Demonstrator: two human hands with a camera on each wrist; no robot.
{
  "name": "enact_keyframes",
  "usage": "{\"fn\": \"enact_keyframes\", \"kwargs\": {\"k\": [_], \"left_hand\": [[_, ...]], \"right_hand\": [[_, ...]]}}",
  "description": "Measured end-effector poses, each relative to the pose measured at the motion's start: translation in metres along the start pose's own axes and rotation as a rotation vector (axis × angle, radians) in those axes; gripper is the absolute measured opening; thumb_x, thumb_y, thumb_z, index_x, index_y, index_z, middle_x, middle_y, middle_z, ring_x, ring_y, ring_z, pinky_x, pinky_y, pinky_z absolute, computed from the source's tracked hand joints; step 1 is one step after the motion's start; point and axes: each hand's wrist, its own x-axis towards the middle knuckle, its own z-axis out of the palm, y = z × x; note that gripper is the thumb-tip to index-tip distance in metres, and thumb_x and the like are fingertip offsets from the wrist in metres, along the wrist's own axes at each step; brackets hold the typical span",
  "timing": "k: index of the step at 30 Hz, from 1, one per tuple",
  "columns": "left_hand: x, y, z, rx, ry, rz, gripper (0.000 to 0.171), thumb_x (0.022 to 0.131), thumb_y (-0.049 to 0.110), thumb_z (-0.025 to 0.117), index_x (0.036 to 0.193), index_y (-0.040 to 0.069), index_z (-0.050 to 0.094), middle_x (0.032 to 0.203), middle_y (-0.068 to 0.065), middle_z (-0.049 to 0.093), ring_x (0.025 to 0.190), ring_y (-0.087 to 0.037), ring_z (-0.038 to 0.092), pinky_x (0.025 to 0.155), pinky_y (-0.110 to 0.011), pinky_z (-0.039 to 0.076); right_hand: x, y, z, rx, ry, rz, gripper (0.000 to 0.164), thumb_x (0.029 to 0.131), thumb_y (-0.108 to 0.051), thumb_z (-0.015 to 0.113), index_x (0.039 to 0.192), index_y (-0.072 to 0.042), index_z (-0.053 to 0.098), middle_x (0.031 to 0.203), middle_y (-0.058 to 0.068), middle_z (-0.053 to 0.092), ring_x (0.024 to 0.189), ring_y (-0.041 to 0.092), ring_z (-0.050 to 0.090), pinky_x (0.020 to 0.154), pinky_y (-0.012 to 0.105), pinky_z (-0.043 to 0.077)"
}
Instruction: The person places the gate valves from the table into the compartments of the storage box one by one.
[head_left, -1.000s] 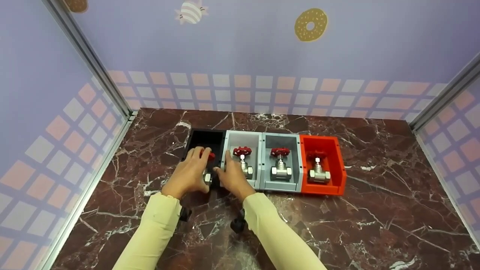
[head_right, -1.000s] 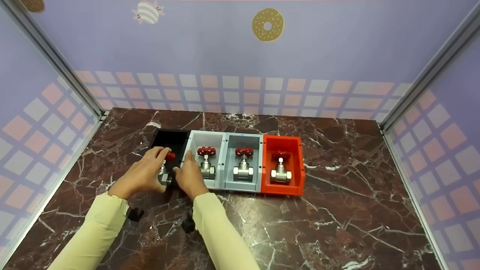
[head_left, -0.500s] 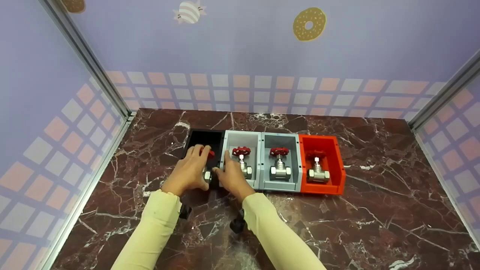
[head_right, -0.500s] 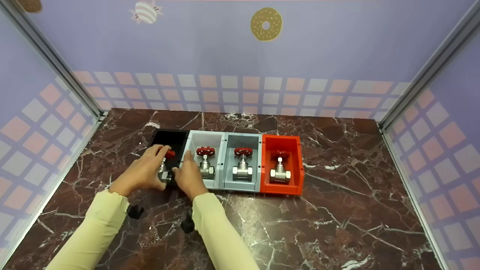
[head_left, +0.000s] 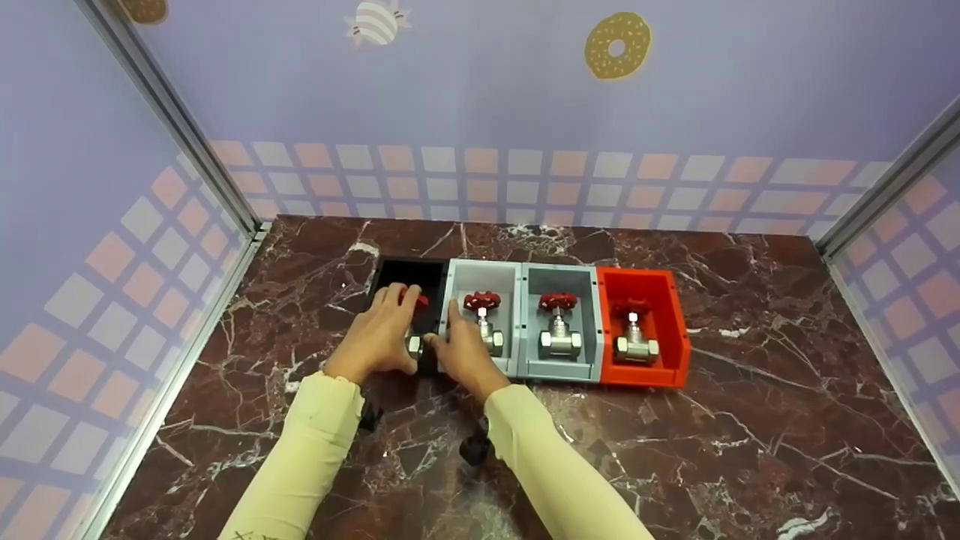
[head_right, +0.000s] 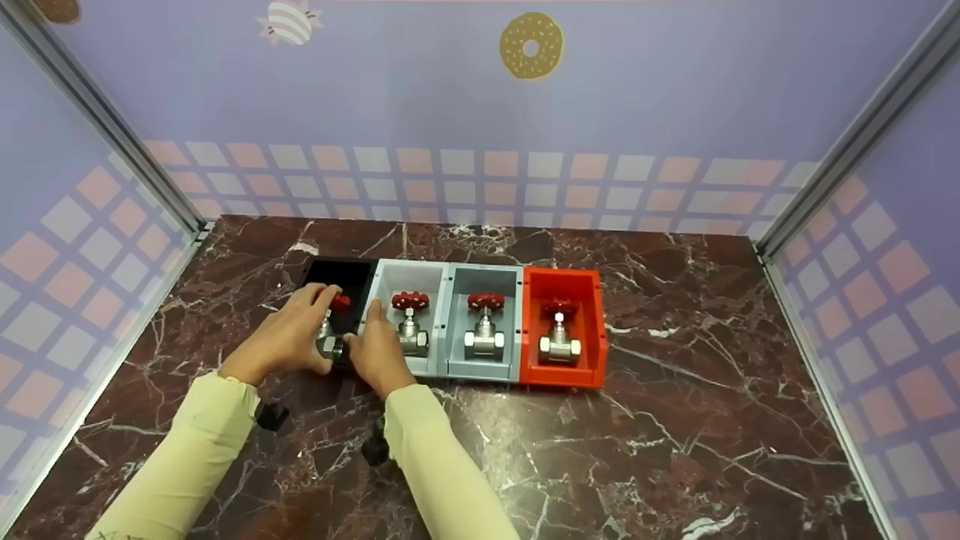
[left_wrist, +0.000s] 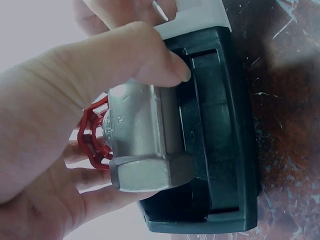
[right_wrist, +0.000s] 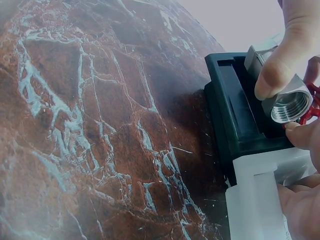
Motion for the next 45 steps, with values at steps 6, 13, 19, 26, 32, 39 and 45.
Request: {"fn": "enact_keyframes", "kwargs": {"k": [6,13,19,26,32,39,45], "left_hand": [[0.003,-0.003,0.0,0.003,0.002,-0.001,0.117,0.051,0.023,0.091,0.149,0.003,0.029,0.145,-0.021,0.035,0.134,-0.038,0.035,0.085,-0.054,0.051],[0.007,-0.005,0.0,-0.002,-0.016,-0.014,0.117,0.054,0.023,0.091,0.15,0.003,0.027,0.146,-0.022,0.033,0.136,-0.039,0.033,0.087,-0.056,0.05],[0.013,-0.007,0.002,-0.011,-0.03,-0.023,0.116,0.054,0.023,0.09,0.15,0.003,0.028,0.146,-0.023,0.033,0.137,-0.039,0.032,0.091,-0.055,0.049],[0.016,-0.008,0.004,-0.01,-0.029,-0.024,0.116,0.054,0.022,0.09,0.15,0.002,0.027,0.146,-0.023,0.033,0.137,-0.04,0.032,0.092,-0.056,0.048],[0.018,-0.011,0.007,-0.016,-0.033,-0.025,0.117,0.055,0.023,0.091,0.15,0.001,0.027,0.147,-0.024,0.032,0.138,-0.042,0.031,0.092,-0.056,0.048],[0.021,-0.014,0.01,-0.034,-0.024,-0.021,0.116,0.054,0.022,0.09,0.149,0.002,0.029,0.145,-0.023,0.035,0.136,-0.041,0.034,0.091,-0.057,0.048],[0.024,-0.015,0.008,-0.04,-0.016,-0.024,0.116,0.053,0.023,0.09,0.149,0.002,0.029,0.144,-0.023,0.035,0.134,-0.04,0.035,0.091,-0.055,0.048]], "right_hand": [[0.0,0.0,0.0,0.005,-0.012,0.011,0.079,0.093,-0.024,0.064,0.152,0.003,0.018,0.125,0.029,0.058,0.123,0.03,0.055,0.103,0.042,0.045],[0.0,0.0,0.001,0.009,-0.018,0.022,0.08,0.093,-0.023,0.064,0.153,0.002,0.017,0.11,0.027,0.064,0.12,0.028,0.057,0.103,0.041,0.045],[0.0,0.0,0.002,0.017,-0.017,0.021,0.081,0.092,-0.023,0.064,0.152,0.003,0.017,0.114,0.028,0.063,0.119,0.029,0.057,0.104,0.041,0.044],[-0.001,-0.001,0.001,0.017,-0.017,0.012,0.08,0.093,-0.022,0.064,0.152,0.003,0.016,0.141,0.031,0.044,0.132,0.032,0.047,0.108,0.042,0.041],[-0.001,0.001,0.001,0.021,-0.022,0.022,0.081,0.093,-0.023,0.063,0.153,0.001,0.015,0.143,0.03,0.043,0.133,0.031,0.045,0.108,0.043,0.04],[-0.001,0.002,0.0,0.01,-0.022,0.011,0.079,0.094,-0.023,0.063,0.152,0.004,0.017,0.147,0.029,0.038,0.136,0.033,0.042,0.109,0.044,0.039],[-0.001,0.0,0.001,0.002,-0.02,0.021,0.079,0.093,-0.022,0.063,0.152,0.002,0.017,0.145,0.029,0.041,0.133,0.031,0.046,0.109,0.042,0.04]]}}
